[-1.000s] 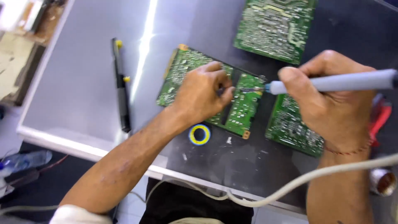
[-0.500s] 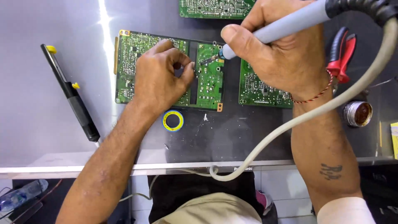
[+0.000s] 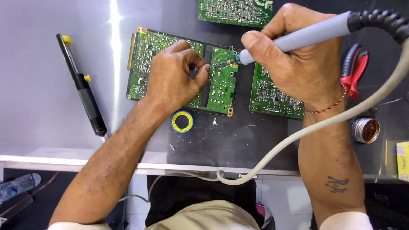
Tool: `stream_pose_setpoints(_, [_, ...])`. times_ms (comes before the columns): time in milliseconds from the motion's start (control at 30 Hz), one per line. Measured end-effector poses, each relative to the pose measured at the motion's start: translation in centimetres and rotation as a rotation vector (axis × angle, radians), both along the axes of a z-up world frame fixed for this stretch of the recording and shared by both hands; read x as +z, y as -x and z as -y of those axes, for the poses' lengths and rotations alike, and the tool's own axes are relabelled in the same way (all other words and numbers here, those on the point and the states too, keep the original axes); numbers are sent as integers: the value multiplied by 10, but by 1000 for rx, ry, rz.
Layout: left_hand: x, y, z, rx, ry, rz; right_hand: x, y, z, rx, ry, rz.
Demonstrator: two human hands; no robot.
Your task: Soldering electronic components onto a printed circuit board using a soldering iron at a repair bench.
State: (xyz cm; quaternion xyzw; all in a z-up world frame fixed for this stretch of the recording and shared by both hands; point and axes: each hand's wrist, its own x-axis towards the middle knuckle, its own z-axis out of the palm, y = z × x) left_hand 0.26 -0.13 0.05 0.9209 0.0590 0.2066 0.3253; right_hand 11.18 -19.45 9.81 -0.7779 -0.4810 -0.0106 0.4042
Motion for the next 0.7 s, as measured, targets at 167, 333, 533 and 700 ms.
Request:
stream_pose_setpoints(167, [0,0,0,-2,23,16,-3,2,2,-2,-36,9])
stream_pose_setpoints(333, [-4,0,-2,-17,6,46,-5,0,3,-11,-37,86])
stream_pose_setpoints(533, [-5,-1,-2,-14,10,52,-6,2,1,-27,-70,63])
stream_pose_setpoints(700, [-7,-1,-2,-11,-9,49,-8,-1,1,-33,-58,64])
